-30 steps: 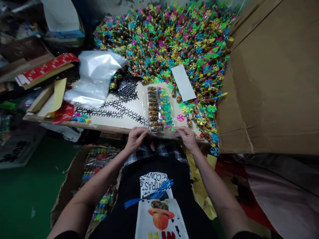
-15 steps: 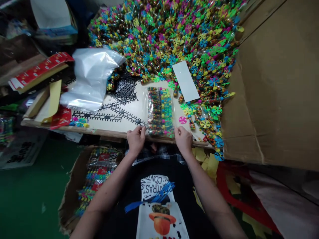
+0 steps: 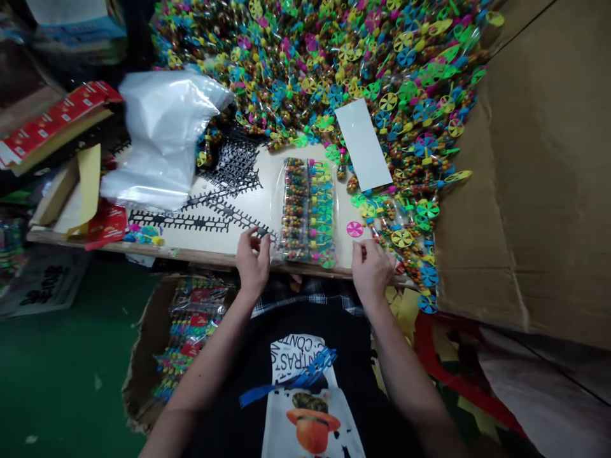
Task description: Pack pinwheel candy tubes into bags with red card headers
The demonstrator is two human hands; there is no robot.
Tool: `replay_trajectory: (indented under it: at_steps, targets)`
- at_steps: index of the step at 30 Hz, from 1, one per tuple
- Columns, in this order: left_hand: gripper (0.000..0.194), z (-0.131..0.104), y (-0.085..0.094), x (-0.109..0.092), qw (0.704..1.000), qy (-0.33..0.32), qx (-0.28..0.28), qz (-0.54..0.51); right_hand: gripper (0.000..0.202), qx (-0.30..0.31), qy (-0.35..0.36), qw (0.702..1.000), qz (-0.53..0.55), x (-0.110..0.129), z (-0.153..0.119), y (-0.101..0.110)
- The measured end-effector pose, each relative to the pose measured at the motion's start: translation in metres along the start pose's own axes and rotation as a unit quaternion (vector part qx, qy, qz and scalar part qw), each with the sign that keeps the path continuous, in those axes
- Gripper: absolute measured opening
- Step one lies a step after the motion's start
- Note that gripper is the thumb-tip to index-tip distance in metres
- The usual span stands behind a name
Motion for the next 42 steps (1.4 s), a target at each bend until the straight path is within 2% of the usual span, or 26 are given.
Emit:
replay_trajectory:
  at_steps: [2,3,5,7,10,12,14,16,19,21,24,26,28,30,32,34,36,40,41,42]
  targets:
    - [0.041,-0.006,0.000,-0.019,0.995,-0.092,-0.020,0.042,0.034,-0.024,0.074,0.997,0.029,0.022,-0.007,0.003]
    - [0.042,-0.009,-0.007,-0.029,0.987,-0.142,0.002,0.082,0.037,-0.013,0.120,0.992,0.034,0.036,-0.009,-0.001]
    - [0.045,-0.013,-0.029,-0.045,0.959,-0.219,0.079,0.163,0.048,0.051,0.196,0.979,0.028,0.060,-0.011,-0.020]
    - [0.050,-0.015,-0.046,-0.049,0.934,-0.245,0.133,0.222,0.060,0.124,0.208,0.970,0.020,0.065,-0.010,-0.041]
    - [0.056,-0.012,-0.056,-0.046,0.922,-0.243,0.152,0.261,0.067,0.177,0.152,0.971,0.061,0.046,-0.002,-0.058]
    - [0.058,-0.011,-0.056,-0.043,0.920,-0.241,0.152,0.267,0.065,0.167,0.110,0.970,0.140,0.029,0.006,-0.057]
    - [0.060,-0.010,-0.055,-0.041,0.921,-0.240,0.150,0.267,0.062,0.129,0.047,0.960,0.243,0.010,0.017,-0.051]
    - [0.063,-0.010,-0.052,-0.040,0.922,-0.238,0.151,0.266,0.058,0.107,-0.031,0.938,0.328,-0.005,0.029,-0.049]
    - [0.071,-0.013,-0.048,-0.042,0.922,-0.241,0.147,0.264,0.048,0.157,-0.103,0.884,0.428,-0.008,0.044,-0.055]
    - [0.078,-0.018,-0.046,-0.044,0.925,-0.250,0.127,0.256,0.041,0.186,-0.113,0.843,0.492,0.003,0.048,-0.054]
    - [0.078,-0.028,-0.042,-0.047,0.937,-0.272,0.064,0.209,0.039,0.167,-0.075,0.807,0.561,0.035,0.044,-0.039]
    - [0.070,-0.030,-0.034,-0.045,0.952,-0.266,-0.001,0.149,0.035,0.143,-0.032,0.801,0.581,0.064,0.037,-0.030]
    - [0.060,-0.028,-0.020,-0.036,0.968,-0.229,-0.081,0.069,0.032,0.126,0.004,0.801,0.585,0.096,0.031,-0.026]
    - [0.050,-0.021,-0.003,-0.027,0.972,-0.191,-0.135,-0.028,0.030,0.127,0.039,0.803,0.580,0.125,0.029,-0.025]
    - [0.037,-0.010,0.014,-0.018,0.968,-0.152,-0.154,-0.129,0.031,0.161,0.085,0.795,0.579,0.149,0.031,-0.025]
    - [0.026,0.004,0.030,-0.009,0.955,-0.104,-0.154,-0.231,0.033,0.195,0.129,0.784,0.575,0.159,0.036,-0.019]
    - [0.024,0.018,0.043,0.000,0.931,-0.059,-0.148,-0.329,0.033,0.164,0.144,0.798,0.561,0.145,0.049,-0.006]
    - [0.029,0.042,0.054,0.008,0.877,-0.007,-0.084,-0.473,0.037,-0.054,0.091,0.871,0.479,0.068,0.085,0.026]
    - [0.030,0.046,0.053,0.009,0.868,0.007,-0.063,-0.492,0.043,-0.073,0.083,0.881,0.460,0.053,0.093,0.026]
    - [0.032,0.050,0.052,0.009,0.861,0.021,-0.040,-0.506,0.050,-0.064,0.075,0.889,0.447,0.041,0.102,0.022]
Point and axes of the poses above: each hand's wrist, its own z-axis towards the middle knuckle, its own y-axis out of the back of the hand, x = y × z, the point moved 8 cm from there along z, towards the middle knuckle, and after that the axes turned 15 degrees about x, right-handed, at the moved point
